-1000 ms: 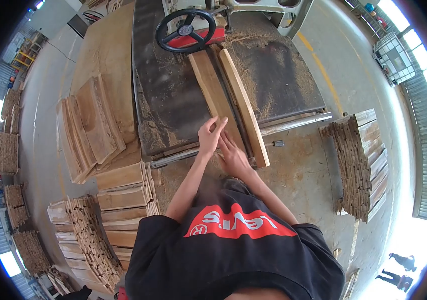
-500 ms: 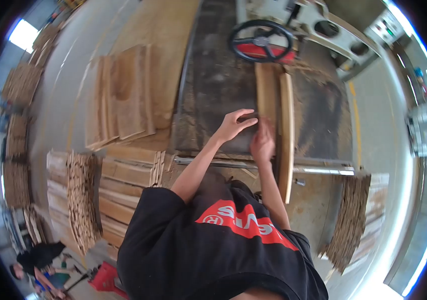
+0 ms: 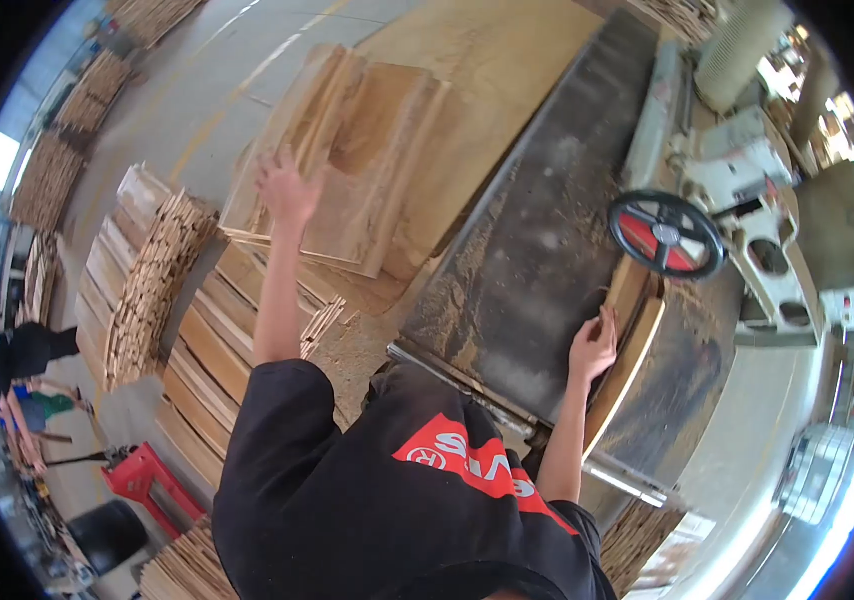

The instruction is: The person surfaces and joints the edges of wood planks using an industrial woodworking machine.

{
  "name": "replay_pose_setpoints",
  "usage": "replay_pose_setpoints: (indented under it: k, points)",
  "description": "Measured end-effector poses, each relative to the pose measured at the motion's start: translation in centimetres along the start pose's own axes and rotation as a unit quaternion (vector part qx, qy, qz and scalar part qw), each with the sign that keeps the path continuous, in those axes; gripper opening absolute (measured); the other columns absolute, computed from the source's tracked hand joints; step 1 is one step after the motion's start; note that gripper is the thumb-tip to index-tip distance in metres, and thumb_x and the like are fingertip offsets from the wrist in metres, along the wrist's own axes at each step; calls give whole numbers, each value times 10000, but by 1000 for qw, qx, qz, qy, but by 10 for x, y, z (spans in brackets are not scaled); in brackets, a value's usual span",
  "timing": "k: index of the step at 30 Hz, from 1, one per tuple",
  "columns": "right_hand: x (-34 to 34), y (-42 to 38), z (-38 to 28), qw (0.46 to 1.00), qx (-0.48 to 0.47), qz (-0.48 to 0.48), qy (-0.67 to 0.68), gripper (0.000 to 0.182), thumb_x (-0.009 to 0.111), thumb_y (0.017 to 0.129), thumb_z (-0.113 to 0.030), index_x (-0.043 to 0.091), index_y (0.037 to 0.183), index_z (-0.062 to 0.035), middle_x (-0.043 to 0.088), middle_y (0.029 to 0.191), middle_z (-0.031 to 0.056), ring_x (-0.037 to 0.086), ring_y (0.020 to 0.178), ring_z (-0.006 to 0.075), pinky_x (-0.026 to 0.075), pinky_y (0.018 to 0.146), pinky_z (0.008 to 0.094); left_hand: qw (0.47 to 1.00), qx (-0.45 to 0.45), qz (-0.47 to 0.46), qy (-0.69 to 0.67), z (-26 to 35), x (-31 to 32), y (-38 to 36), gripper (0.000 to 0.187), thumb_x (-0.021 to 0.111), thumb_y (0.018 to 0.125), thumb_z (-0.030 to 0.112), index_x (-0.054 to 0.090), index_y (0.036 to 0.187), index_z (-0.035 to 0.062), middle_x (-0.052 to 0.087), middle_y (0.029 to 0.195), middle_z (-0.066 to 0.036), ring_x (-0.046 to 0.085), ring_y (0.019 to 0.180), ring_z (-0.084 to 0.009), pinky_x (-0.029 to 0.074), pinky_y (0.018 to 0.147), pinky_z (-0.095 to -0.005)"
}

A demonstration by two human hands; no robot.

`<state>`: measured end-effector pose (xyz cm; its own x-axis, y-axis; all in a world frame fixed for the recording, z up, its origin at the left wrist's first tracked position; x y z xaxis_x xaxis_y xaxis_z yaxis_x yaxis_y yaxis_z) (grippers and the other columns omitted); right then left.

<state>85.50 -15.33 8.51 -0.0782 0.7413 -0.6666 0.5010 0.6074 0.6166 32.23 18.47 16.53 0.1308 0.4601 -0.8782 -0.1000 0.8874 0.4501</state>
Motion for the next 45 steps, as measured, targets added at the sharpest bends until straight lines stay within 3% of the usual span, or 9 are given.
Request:
replay_pose_setpoints:
  k: [13, 19, 24, 28, 31, 34, 39, 43, 45]
  points:
    - [16, 28, -34, 999, -15, -5, 48, 201, 643, 976, -9, 723, 1158, 22, 737, 1227, 209, 708, 1152, 397, 558, 1021, 464, 974, -126, -178, 62, -13, -18, -28, 1163, 881, 772, 517, 309, 1637, -11, 431, 1607, -262, 409, 1485, -420, 330, 1217, -593]
    - [-6, -68, -139, 922, 119, -198, 309, 664, 677, 1007, -56, 389, 1605, -72, 770, 1211, 159, 766, 1001, 249, 606, 892, 370, 943, -140, -268, -141, 74, -69, -124, 887, 845, 814, 290, 449, 1533, -47, 570, 1469, -238, 544, 1368, -357, 453, 1133, -463]
    - [-28, -126, -167, 819, 186, -329, 431, 524, 634, 1076, -233, 493, 1528, -12, 785, 1105, 156, 756, 995, 188, 595, 895, 333, 437, -164, -390, -794, 113, -28, -247, 512, 706, 914, 117, 589, 1379, -64, 663, 1340, -165, 659, 1221, -273, 492, 1078, -372]
    - [-78, -170, -156, 718, 345, -354, 490, 428, 568, 1112, -279, 619, 1386, 45, 773, 1060, 145, 732, 964, 146, 576, 864, 301, 313, -194, -530, -764, 164, -25, -344, 438, 656, 977, 106, 599, 1381, -52, 658, 1337, -124, 651, 1234, -246, 485, 1080, -393]
    - [-136, -177, -141, 616, 458, -248, 591, 379, 612, 1097, -236, 668, 1287, 87, 761, 1045, 108, 687, 918, 92, 555, 791, 273, 350, -173, -601, -698, 188, -28, -383, 427, 672, 1014, 178, 607, 1379, -35, 661, 1329, -117, 634, 1258, -223, 488, 1071, -403]
    - [-167, -210, -111, 737, 384, -245, 500, 337, 655, 1073, -197, 688, 1241, 94, 764, 1035, 85, 699, 898, 93, 563, 774, 277, 364, -159, -646, -652, 208, -48, -415, 413, 687, 1032, 242, 633, 1342, -26, 672, 1304, -102, 643, 1235, -202, 520, 1019, -395]
    - [-186, -290, -78, 660, 490, -267, 503, 333, 718, 1034, -169, 693, 1225, 103, 774, 1098, 130, 728, 951, 124, 581, 825, 276, 507, 4, -710, -489, 228, -71, -437, 573, 844, 912, 321, 650, 1311, -40, 700, 1267, -110, 664, 1183, -193, 552, 945, -387]
    - [-181, -317, -80, 523, 575, -241, 581, 417, 697, 1054, -248, 657, 1285, 97, 744, 1243, 184, 743, 1140, 251, 596, 1017, 343, 748, 196, -423, -472, 243, -94, -437, 942, 1005, 665, 267, 548, 1410, -84, 653, 1284, -214, 677, 1107, -290, 551, 947, -405]
    - [-178, -316, -79, 521, 574, -268, 572, 471, 644, 1083, -310, 626, 1323, 94, 745, 1247, 195, 746, 1135, 257, 598, 996, 341, 724, 239, -429, -484, 258, -87, -441, 981, 1007, 666, 284, 524, 1423, -110, 624, 1304, -232, 653, 1148, -335, 532, 989, -427]
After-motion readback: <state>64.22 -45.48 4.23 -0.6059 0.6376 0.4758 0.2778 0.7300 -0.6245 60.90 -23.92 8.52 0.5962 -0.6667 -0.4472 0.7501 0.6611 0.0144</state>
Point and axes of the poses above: each hand's wrist, its own y-axis towards the middle knuckle, its own x-axis out of the palm, z = x × y, the point moved 5 cm from there along y, towards the middle knuckle
